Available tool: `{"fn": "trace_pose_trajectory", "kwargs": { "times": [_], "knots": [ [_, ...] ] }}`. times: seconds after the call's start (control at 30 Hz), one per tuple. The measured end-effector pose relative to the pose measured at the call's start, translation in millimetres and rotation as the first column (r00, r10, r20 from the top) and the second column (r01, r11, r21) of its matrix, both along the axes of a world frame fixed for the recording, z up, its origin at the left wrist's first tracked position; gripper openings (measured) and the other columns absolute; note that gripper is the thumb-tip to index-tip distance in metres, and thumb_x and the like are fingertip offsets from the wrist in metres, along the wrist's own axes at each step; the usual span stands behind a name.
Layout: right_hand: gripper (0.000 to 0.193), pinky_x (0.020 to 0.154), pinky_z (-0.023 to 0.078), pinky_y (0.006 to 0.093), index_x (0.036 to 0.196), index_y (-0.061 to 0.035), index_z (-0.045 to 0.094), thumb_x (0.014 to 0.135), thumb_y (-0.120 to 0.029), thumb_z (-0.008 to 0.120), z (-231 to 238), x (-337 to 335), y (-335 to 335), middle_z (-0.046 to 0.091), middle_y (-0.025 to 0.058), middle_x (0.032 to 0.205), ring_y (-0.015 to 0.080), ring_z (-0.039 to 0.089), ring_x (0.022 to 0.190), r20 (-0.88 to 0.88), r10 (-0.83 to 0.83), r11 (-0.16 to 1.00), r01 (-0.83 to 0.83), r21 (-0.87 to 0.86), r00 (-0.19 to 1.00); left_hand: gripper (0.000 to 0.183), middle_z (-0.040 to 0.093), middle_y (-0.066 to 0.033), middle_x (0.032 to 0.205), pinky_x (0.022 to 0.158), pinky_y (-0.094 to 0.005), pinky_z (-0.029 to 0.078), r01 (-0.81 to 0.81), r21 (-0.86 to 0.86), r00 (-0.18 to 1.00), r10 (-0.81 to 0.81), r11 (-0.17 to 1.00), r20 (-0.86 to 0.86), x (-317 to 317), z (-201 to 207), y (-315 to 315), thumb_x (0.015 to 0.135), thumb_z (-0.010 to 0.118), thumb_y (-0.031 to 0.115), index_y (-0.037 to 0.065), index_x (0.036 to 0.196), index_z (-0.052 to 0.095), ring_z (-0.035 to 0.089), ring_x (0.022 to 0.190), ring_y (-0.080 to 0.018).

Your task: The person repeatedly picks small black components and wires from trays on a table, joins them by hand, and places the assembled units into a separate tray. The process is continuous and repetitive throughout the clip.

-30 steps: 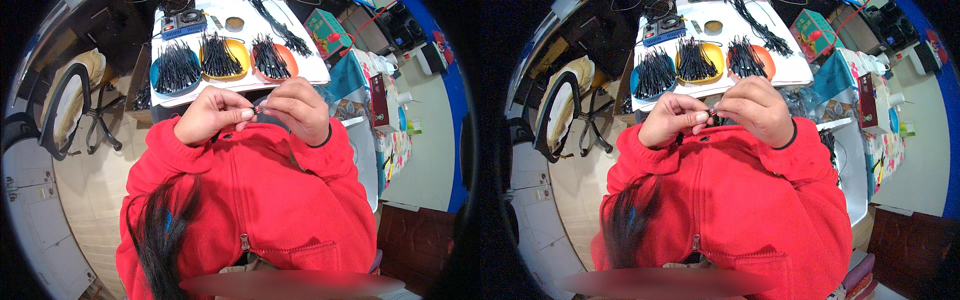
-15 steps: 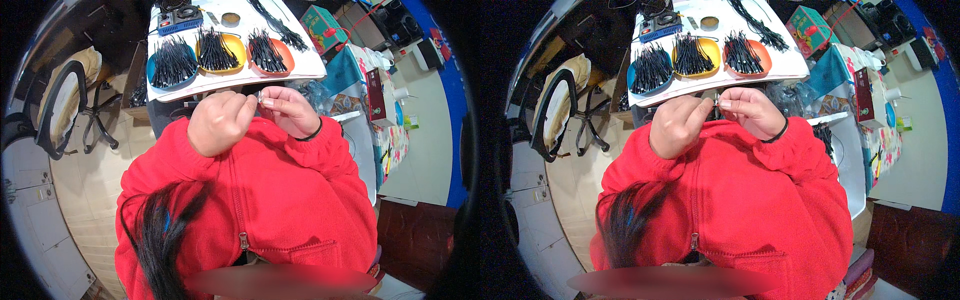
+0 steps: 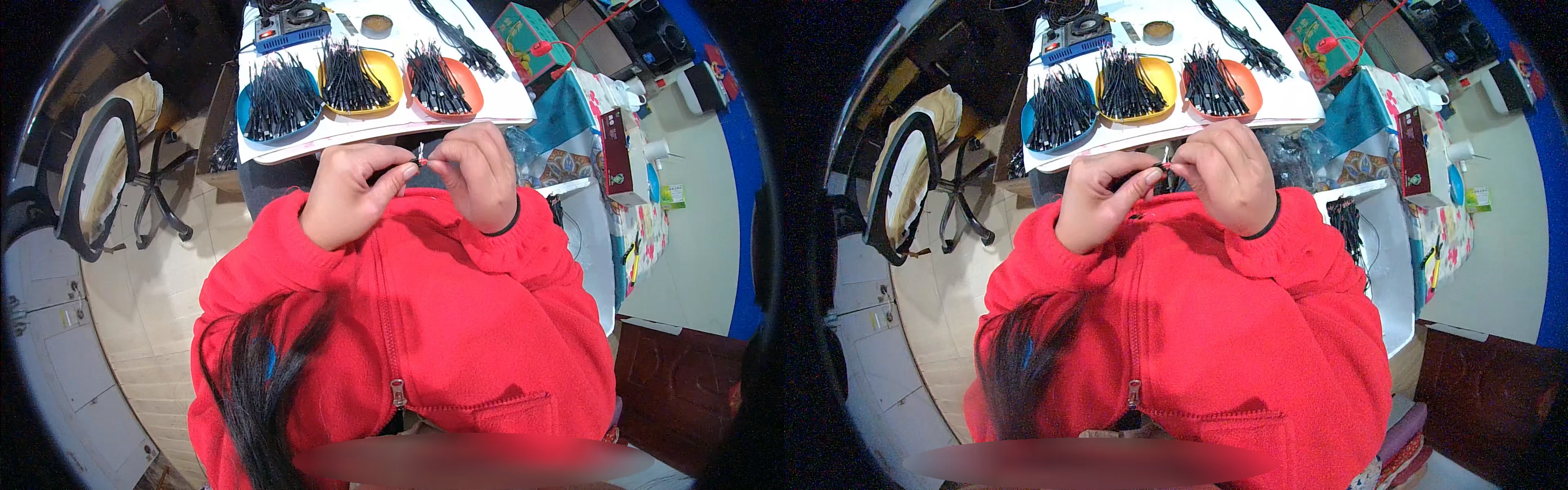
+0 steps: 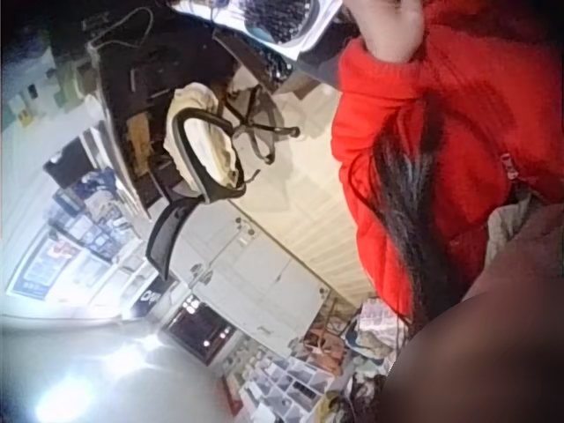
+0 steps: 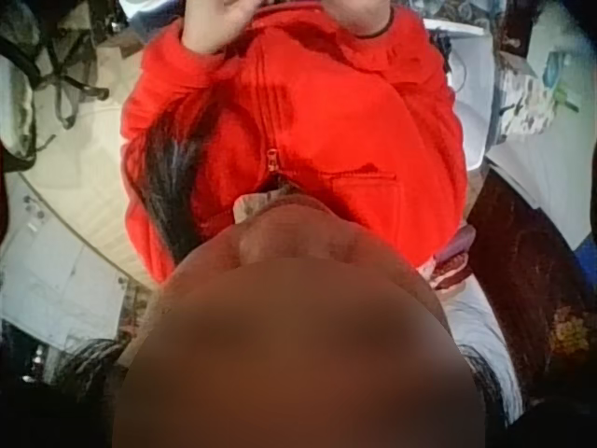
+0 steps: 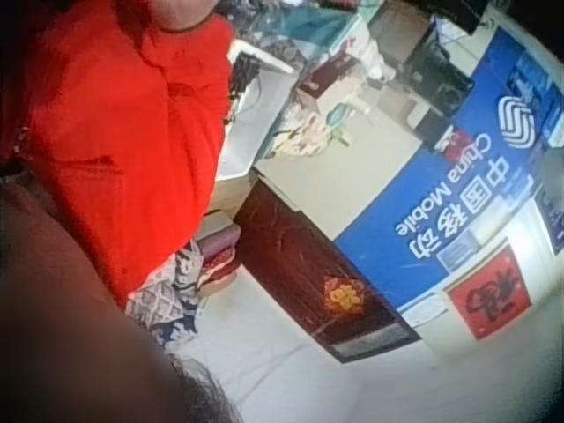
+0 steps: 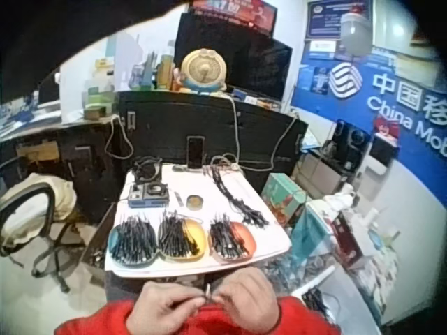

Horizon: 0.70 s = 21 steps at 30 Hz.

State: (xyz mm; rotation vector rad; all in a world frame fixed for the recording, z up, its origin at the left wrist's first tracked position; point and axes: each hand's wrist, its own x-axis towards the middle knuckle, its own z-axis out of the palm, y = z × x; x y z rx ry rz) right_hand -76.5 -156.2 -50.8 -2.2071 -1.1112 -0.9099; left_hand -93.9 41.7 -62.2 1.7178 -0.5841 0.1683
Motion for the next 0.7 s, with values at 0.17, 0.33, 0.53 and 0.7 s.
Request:
{"fn": "trace_pose_trajectory", "kwargs": {
  "times": [0.17, 0.33, 0.53, 0.7],
  "knots": [
    [0.015, 0.071, 0.043, 0.0265, 0.093, -0.0022, 0.055, 0.097, -0.016, 0.052, -15.8, -10.5, 0.2, 0.055, 0.0006, 0.083, 0.0107, 0.05, 0.077, -0.859, 0.377, 0.874, 0.175, 0.454, 0.348, 0.023, 0.055, -0.0103, 0.065, 0.052, -0.0362, 0.047, -0.344, 0.346, 0.74, 0.024, 0.873, 0.673, 4.5, -8.7, -5.4, 0.071, 0.063, 0.002, -0.003, 0.094, 0.061, 0.058, 0.057, -0.0229],
    [0.019, 0.071, 0.041, 0.0231, 0.102, -0.0013, 0.055, 0.096, -0.019, 0.055, -6.0, -9.2, -9.7, 0.055, 0.001, 0.089, 0.0094, 0.049, 0.077, -0.811, 0.547, 0.813, 0.1, 0.574, 0.208, 0.012, 0.061, -0.0126, 0.07, 0.055, -0.0283, 0.048, -0.016, 0.146, 0.936, -0.036, 0.989, 0.35, 6.3, -7.7, 3.3, 0.079, 0.062, -0.001, -0.004, 0.091, 0.065, 0.061, 0.061, -0.0217],
    [0.024, 0.074, 0.049, 0.0308, 0.099, -0.0026, 0.061, 0.077, -0.004, 0.071, 26.4, -15.4, -6.3, 0.063, 0.0092, 0.093, 0.0218, 0.062, 0.083, -0.471, 0.222, 0.972, -0.156, 0.175, 0.854, 0.011, 0.064, -0.0046, 0.079, 0.062, -0.0213, 0.045, 0.337, -0.431, 0.808, -0.492, 0.837, -0.325, 8.7, -3.2, 16.2, 0.089, 0.06, 0.003, -0.004, 0.094, 0.067, 0.056, 0.068, -0.0076],
    [0.017, 0.069, 0.047, 0.0314, 0.085, -0.0029, 0.061, 0.073, 0.003, 0.072, 26.1, -15.5, 2.8, 0.062, 0.0081, 0.081, 0.0228, 0.06, 0.075, -0.26, 0.196, 0.977, -0.164, 0.138, 0.946, 0.012, 0.063, -0.0045, 0.083, 0.063, -0.0213, 0.045, 0.354, -0.515, 0.771, -0.555, 0.781, -0.312, 9.2, -7.4, 11.2, 0.089, 0.06, 0.003, -0.003, 0.099, 0.063, 0.055, 0.068, -0.0078]
  ]
}}
